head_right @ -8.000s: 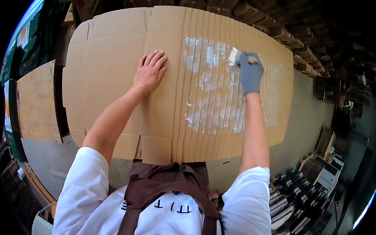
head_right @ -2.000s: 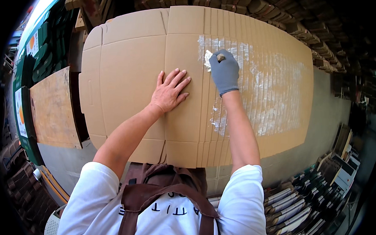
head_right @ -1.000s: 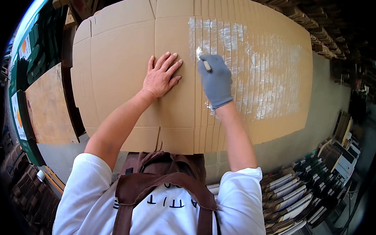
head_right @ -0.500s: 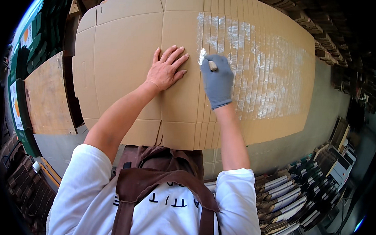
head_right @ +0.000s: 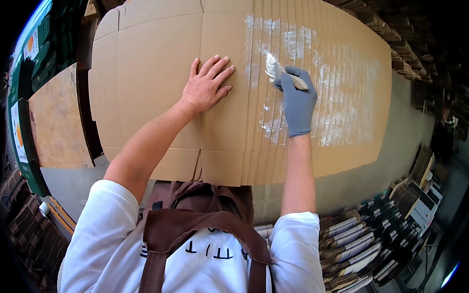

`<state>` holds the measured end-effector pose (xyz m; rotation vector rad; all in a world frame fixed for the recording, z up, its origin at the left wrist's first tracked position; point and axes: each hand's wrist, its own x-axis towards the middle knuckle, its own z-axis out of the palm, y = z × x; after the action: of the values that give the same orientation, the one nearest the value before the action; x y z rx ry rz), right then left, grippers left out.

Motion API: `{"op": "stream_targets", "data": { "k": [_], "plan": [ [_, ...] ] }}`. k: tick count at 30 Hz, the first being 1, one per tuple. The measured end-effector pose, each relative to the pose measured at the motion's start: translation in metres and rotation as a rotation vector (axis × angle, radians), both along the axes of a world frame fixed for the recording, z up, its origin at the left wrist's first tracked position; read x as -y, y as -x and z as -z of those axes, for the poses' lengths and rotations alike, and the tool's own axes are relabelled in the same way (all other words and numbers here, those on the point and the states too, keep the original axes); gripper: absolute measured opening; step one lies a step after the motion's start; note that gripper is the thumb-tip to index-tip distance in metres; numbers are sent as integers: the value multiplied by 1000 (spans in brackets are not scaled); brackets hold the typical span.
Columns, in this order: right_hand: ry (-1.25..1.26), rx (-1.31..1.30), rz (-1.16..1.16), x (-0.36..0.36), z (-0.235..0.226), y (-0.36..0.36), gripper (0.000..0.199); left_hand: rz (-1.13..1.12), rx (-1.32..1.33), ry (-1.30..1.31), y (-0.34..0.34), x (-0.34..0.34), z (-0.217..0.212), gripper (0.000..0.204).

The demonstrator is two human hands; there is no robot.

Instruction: The person applies a white paste to a large corrugated cardboard sheet using a small brush. They repeatedly dip the brush into a container and spread the paste across the surface in sections.

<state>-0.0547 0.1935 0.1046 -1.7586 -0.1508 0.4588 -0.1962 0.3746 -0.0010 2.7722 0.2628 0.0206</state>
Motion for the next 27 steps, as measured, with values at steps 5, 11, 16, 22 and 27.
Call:
{"op": "stream_targets", "data": {
  "k": [5,11,16,22,27],
  "plan": [
    [-318,-254,128,41,-2,-8,22,-3,18,7,-1,0,1,51],
    [-191,-165,0,43,9,5,22,-1,40,-11,0,-1,3,51],
    [-73,-218,-217,13,2,16,14,2,36,-28,-1,-2,4,51],
    [160,58,-236,2,3,2,13,0,44,-35,0,-2,7,51],
    [321,221,-323,-9,9,0,13,4,19,-24,-1,-1,5,52]
  ]
}}
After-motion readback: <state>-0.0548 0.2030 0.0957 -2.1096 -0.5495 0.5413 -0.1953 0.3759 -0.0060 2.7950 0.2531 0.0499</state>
